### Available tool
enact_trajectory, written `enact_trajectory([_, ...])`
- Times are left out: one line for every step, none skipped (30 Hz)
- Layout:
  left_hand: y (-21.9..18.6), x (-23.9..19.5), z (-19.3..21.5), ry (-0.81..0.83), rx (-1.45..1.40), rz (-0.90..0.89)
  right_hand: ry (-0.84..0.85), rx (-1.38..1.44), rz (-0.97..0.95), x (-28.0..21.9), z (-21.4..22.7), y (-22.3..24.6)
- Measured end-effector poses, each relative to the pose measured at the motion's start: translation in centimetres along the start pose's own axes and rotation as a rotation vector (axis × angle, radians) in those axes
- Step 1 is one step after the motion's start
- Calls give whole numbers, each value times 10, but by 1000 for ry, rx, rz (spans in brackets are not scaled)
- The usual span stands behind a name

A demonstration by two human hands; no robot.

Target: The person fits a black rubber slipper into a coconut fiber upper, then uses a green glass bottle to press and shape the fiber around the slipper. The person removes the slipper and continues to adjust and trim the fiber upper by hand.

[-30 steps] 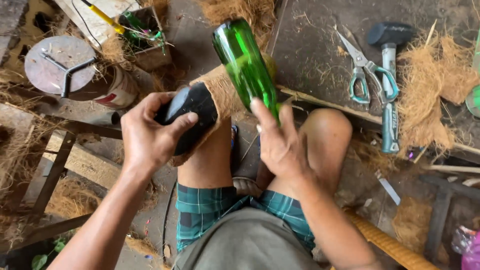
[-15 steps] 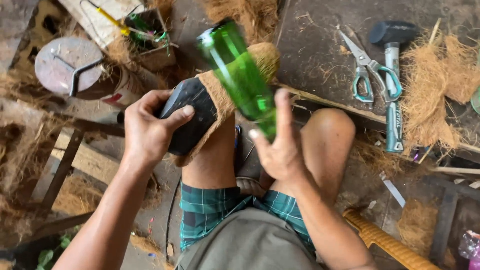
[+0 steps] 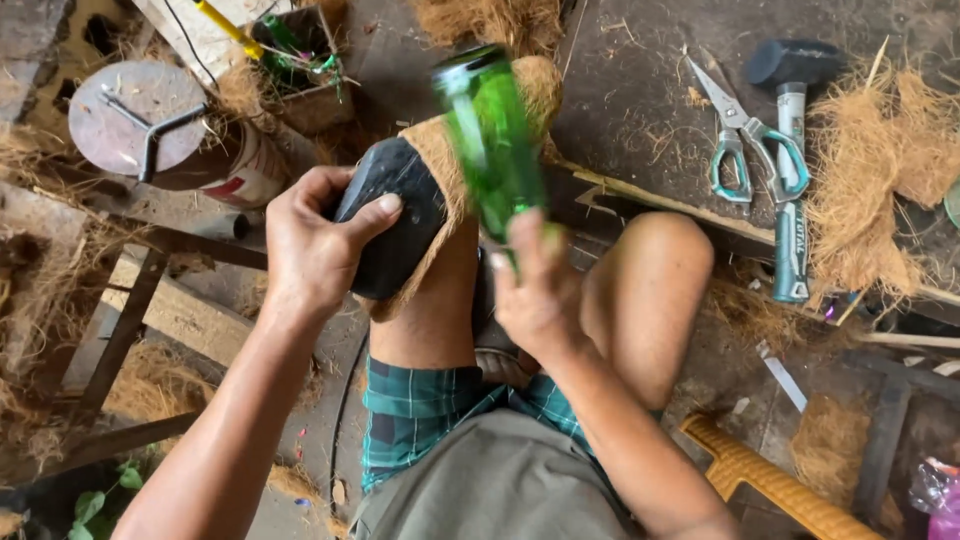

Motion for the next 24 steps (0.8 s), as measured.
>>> enact_trajectory([1,0,1,-8,3,-3,-3,7,4,-3,-7,0])
enact_trajectory([1,1,1,-9,40,0,38,135,102,-6,-14,2])
enact_trajectory([-1,7,-2,4,75,-9,67,248,197,-6,-22,2])
enact_trajectory([-4,6,-2,10,77,-25,52,241,198,2,-6,3])
enact_trajectory([-3,1,-1,-7,107,-57,38,343,63,6,11,2])
enact_trajectory([-2,-4,1,-24,138,-90,25,443,-73,9,28,1])
enact_trajectory([0,-8,-1,-20,140,-81,31,444,-81,6,27,-3])
enact_trajectory([2,-13,-3,-24,154,-98,-14,405,-81,3,28,-7])
enact_trajectory([2,-17,-3,-33,165,-121,-61,367,-73,4,28,-11])
enact_trajectory([-4,-22,-4,-36,162,-118,-57,368,-71,5,28,-10])
enact_trajectory([-12,-28,-6,-65,188,-195,-28,381,-43,4,28,-8])
enact_trajectory([-22,-34,-9,-95,214,-272,0,395,-16,4,29,-6])
enact_trajectory([-23,-36,-8,-88,215,-293,-22,388,-13,2,27,-4])
enact_trajectory([-23,-37,-7,-97,225,-285,0,404,38,1,24,-1])
enact_trajectory([-20,-42,-6,-106,233,-263,36,420,84,-4,23,2])
enact_trajectory([-18,-42,-9,-100,233,-271,28,415,82,7,41,3])
enact_trajectory([-13,-48,-10,-118,263,-337,66,380,-126,15,58,2])
enact_trajectory([-8,-53,-11,-136,293,-403,106,341,-334,23,74,0])
enact_trajectory([-7,-53,-13,-144,293,-387,122,345,-332,32,77,5])
enact_trajectory([-9,-55,-17,-161,295,-551,232,252,-418,39,79,8])
enact_trajectory([-11,-58,-23,-159,291,-716,335,146,-514,42,85,11])
enact_trajectory([-8,-67,-23,-151,287,-703,346,140,-523,27,82,9])
enact_trajectory([-9,-66,-24,-170,318,-755,323,162,-330,20,76,8])
enact_trajectory([-12,-64,-25,-191,347,-808,300,178,-136,15,69,7])
Point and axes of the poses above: each hand's wrist, its own x-axis towards the middle knuckle, its own z-axis out of the back of the hand, y = z × x, the point moved 2 cm from there along x, towards the middle knuckle, and after that the axes turned 3 degrees about z, right-handed, at the moved point
